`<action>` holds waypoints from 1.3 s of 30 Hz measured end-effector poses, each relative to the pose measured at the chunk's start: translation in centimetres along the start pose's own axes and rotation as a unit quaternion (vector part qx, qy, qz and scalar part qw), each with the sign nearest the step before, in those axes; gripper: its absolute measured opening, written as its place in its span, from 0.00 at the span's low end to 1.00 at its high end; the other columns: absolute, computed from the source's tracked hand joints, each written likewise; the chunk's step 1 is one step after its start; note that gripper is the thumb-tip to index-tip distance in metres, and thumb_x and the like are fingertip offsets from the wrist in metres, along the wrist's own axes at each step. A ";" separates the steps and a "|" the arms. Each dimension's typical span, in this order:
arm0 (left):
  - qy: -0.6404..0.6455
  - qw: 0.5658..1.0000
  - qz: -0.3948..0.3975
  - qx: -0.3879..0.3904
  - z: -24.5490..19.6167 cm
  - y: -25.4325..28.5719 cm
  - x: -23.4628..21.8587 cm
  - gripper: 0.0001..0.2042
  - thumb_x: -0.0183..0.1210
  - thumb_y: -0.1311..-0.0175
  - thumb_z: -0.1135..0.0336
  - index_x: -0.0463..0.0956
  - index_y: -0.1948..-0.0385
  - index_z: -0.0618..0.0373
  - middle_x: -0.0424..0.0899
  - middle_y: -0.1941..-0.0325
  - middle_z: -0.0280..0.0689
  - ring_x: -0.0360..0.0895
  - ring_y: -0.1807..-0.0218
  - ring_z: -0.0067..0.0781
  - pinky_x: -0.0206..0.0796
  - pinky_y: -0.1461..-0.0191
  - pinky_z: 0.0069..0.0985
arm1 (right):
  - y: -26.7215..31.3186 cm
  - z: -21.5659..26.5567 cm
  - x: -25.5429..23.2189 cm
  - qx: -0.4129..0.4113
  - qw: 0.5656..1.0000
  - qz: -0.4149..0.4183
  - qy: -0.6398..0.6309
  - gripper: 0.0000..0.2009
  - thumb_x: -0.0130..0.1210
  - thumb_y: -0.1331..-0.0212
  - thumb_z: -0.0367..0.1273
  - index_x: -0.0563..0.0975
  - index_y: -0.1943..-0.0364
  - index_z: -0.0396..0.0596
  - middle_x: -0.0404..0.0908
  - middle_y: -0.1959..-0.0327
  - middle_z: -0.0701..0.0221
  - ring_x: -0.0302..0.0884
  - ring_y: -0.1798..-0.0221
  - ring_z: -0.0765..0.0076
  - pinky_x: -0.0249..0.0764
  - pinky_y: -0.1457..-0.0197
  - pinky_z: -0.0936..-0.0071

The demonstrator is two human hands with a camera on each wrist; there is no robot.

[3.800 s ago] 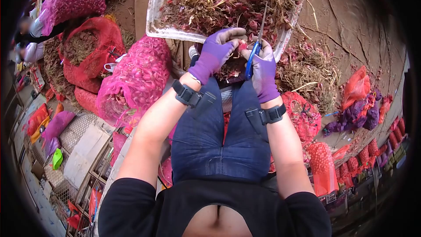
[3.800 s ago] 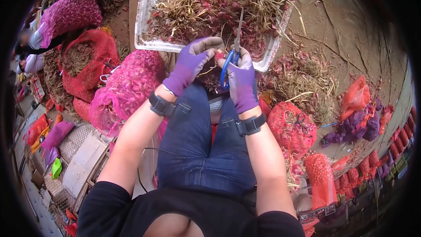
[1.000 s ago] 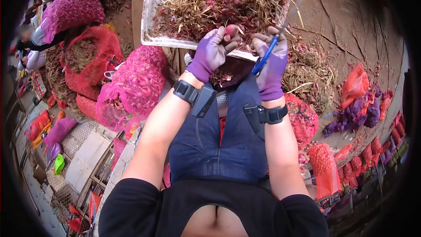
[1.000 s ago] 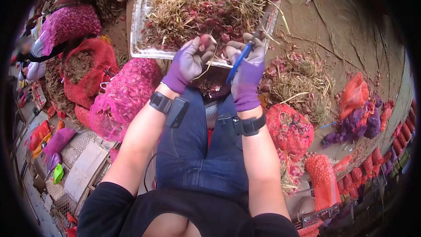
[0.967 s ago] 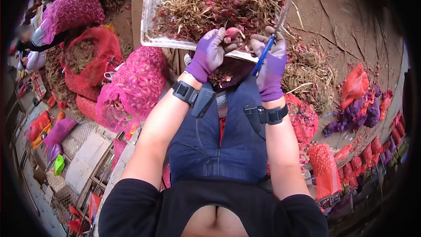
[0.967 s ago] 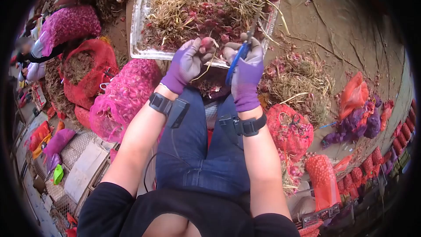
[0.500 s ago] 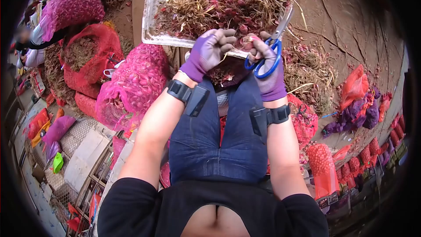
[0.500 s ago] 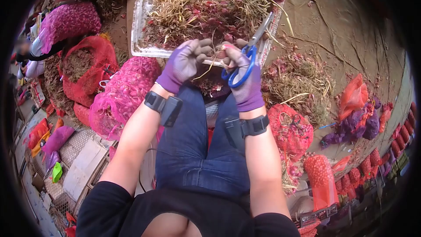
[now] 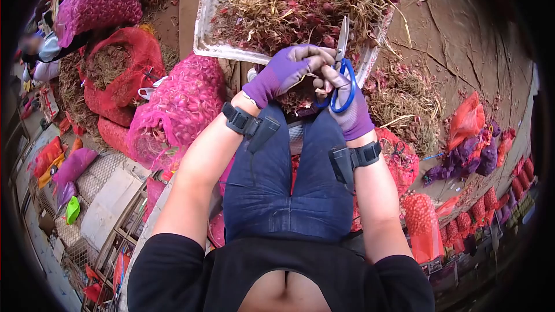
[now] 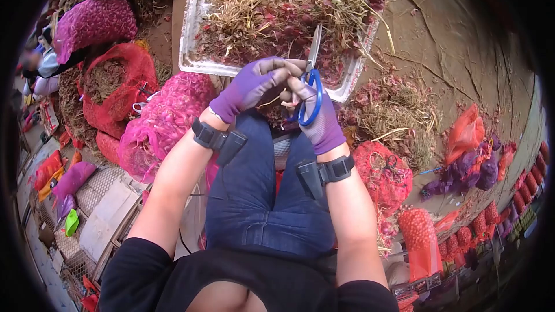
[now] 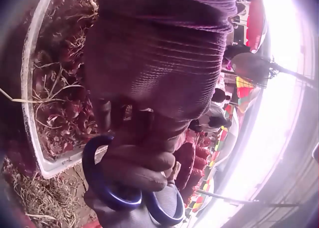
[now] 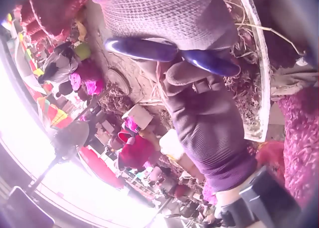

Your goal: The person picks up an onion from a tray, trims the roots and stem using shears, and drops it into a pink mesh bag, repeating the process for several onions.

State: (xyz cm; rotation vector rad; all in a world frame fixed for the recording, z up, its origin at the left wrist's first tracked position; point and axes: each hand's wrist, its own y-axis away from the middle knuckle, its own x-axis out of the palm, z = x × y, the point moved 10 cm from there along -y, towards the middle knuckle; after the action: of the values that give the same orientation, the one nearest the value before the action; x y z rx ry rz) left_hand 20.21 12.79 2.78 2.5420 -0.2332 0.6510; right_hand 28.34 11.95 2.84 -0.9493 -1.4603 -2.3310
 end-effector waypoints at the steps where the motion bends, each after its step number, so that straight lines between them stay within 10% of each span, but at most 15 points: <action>1: 0.020 0.999 -0.039 0.011 0.3 0.0 -0.9 0.13 0.47 0.31 0.65 0.70 0.52 0.63 0.76 0.48 0.42 0.75 0.50 0.27 0.69 0.46 0.25 | 0.3 0.2 -0.3 -0.012 0.996 -0.030 0.081 0.12 0.55 0.40 0.33 0.72 0.57 0.42 0.75 0.72 0.77 0.71 0.74 0.86 0.66 0.75 0.89; 10: 0.260 0.947 -0.152 -0.109 6.1 1.0 -3.0 0.28 0.40 0.32 0.43 0.66 0.45 0.60 0.75 0.50 0.39 0.73 0.48 0.30 0.69 0.47 0.32 | 0.7 1.3 -1.8 -0.137 0.954 -0.102 0.247 0.17 0.57 0.43 0.30 0.68 0.51 0.40 0.78 0.62 0.70 0.76 0.69 0.81 0.72 0.67 0.86; 12: 0.414 0.902 0.088 -0.089 3.7 1.0 2.4 0.31 0.38 0.33 0.40 0.62 0.42 0.60 0.74 0.47 0.38 0.72 0.50 0.27 0.68 0.47 0.29 | 0.7 1.3 -0.1 -0.152 0.967 -0.098 0.178 0.17 0.58 0.44 0.29 0.69 0.51 0.41 0.76 0.62 0.72 0.75 0.66 0.81 0.72 0.63 0.85; 14: 0.422 0.900 0.002 -0.104 5.4 0.5 2.6 0.32 0.38 0.33 0.39 0.61 0.40 0.60 0.75 0.49 0.37 0.72 0.56 0.25 0.67 0.49 0.25 | 2.2 3.7 2.2 -0.267 0.837 -0.147 0.454 0.19 0.57 0.51 0.23 0.70 0.53 0.44 0.75 0.61 0.72 0.74 0.65 0.78 0.71 0.60 0.80; 18: 0.451 0.887 -0.012 -0.096 4.1 0.4 2.5 0.27 0.44 0.33 0.44 0.63 0.42 0.57 0.75 0.53 0.36 0.72 0.59 0.23 0.67 0.50 0.22 | 2.8 3.5 2.6 -0.289 0.788 -0.136 0.526 0.19 0.60 0.55 0.24 0.73 0.55 0.44 0.75 0.62 0.68 0.75 0.63 0.73 0.70 0.57 0.77; 24: 0.324 0.941 0.017 -0.094 4.0 1.0 1.5 0.28 0.46 0.36 0.41 0.69 0.48 0.57 0.77 0.56 0.30 0.73 0.55 0.19 0.66 0.50 0.22 | 2.7 3.7 0.0 -0.254 0.864 -0.130 0.415 0.19 0.62 0.50 0.27 0.71 0.52 0.44 0.77 0.63 0.70 0.75 0.63 0.78 0.71 0.59 0.81; 28: 0.195 0.974 -0.002 -0.118 4.6 1.3 -0.9 0.20 0.57 0.37 0.61 0.67 0.46 0.60 0.77 0.57 0.31 0.75 0.55 0.22 0.68 0.48 0.23 | 3.9 5.0 0.1 -0.246 0.894 -0.117 0.356 0.20 0.61 0.47 0.28 0.67 0.51 0.44 0.77 0.67 0.71 0.74 0.65 0.82 0.71 0.61 0.83; 32: -0.093 0.991 -0.039 -0.092 2.3 1.9 -3.2 0.17 0.61 0.40 0.64 0.73 0.50 0.60 0.78 0.55 0.30 0.73 0.55 0.17 0.65 0.48 0.17 | 4.3 3.8 -2.7 -0.159 0.848 -0.092 0.497 0.20 0.63 0.48 0.31 0.68 0.53 0.44 0.77 0.68 0.70 0.74 0.66 0.78 0.71 0.62 0.79; 34: -0.133 0.983 -0.036 -0.118 2.3 2.1 -3.9 0.17 0.62 0.41 0.64 0.75 0.52 0.59 0.79 0.54 0.30 0.72 0.54 0.16 0.63 0.48 0.16 | 4.5 2.8 -2.7 -0.150 0.770 -0.030 0.620 0.22 0.64 0.50 0.38 0.69 0.55 0.44 0.76 0.69 0.66 0.75 0.66 0.70 0.71 0.61 0.72; 39: -0.241 0.959 0.013 -0.148 2.6 1.8 -3.7 0.16 0.63 0.43 0.65 0.77 0.53 0.57 0.73 0.69 0.21 0.67 0.65 0.11 0.63 0.60 0.13 | 4.3 1.8 -2.3 -0.070 0.744 0.007 0.665 0.24 0.64 0.53 0.44 0.70 0.55 0.48 0.74 0.69 0.62 0.75 0.65 0.58 0.70 0.61 0.67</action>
State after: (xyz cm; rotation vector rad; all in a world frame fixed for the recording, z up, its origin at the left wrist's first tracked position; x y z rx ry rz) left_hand 17.48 10.11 -0.23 2.3660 -0.4912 -0.0140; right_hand 33.05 11.17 4.99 0.6991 -0.5965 -2.1280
